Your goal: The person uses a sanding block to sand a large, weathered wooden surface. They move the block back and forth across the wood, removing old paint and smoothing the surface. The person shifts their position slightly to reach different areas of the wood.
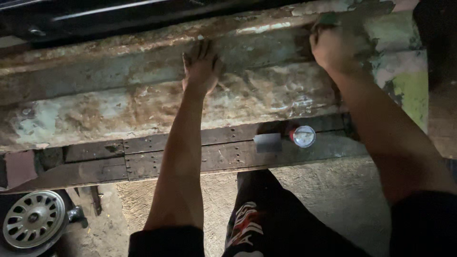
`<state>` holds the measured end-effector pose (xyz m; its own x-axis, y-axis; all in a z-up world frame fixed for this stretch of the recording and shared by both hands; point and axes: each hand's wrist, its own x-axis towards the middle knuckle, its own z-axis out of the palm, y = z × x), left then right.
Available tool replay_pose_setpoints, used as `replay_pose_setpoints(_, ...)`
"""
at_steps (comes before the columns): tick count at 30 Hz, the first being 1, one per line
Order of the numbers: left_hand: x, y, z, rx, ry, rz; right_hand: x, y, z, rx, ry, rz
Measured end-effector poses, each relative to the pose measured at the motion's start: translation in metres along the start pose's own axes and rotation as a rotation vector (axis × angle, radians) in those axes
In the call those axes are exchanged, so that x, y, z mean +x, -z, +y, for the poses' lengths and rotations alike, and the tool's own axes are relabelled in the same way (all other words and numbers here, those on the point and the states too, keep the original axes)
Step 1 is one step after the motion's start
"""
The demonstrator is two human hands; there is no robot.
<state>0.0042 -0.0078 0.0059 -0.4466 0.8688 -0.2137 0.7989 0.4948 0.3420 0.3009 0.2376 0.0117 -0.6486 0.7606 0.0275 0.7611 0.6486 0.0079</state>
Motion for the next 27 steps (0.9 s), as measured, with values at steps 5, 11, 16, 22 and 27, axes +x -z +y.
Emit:
replay_pose_setpoints(5, -0.002, -0.005, 0.000, -0.020, -0.015, 0.052, -0.047, -0.004, -0.042, 0.107, 0.297, 0.102)
replay_pose_setpoints(11, -0.010, -0.008, -0.042, 0.059, -0.043, 0.075, -0.010, 0.015, -0.019, 0.024, 0.003, -0.406)
replay_pose_setpoints(16, -0.018, -0.009, -0.086, 0.040, 0.057, 0.094, -0.014, 0.020, -0.051, 0.333, 0.063, -0.363)
replay_pose_setpoints(22, -0.022, -0.014, -0.090, 0.077, -0.002, 0.173, 0.009, -0.013, -0.106, 0.285, 0.217, -0.248)
replay_pose_setpoints(27, -0.028, -0.002, -0.082, 0.039, 0.051, 0.121, 0.034, -0.006, -0.089, 0.142, 0.113, -0.240)
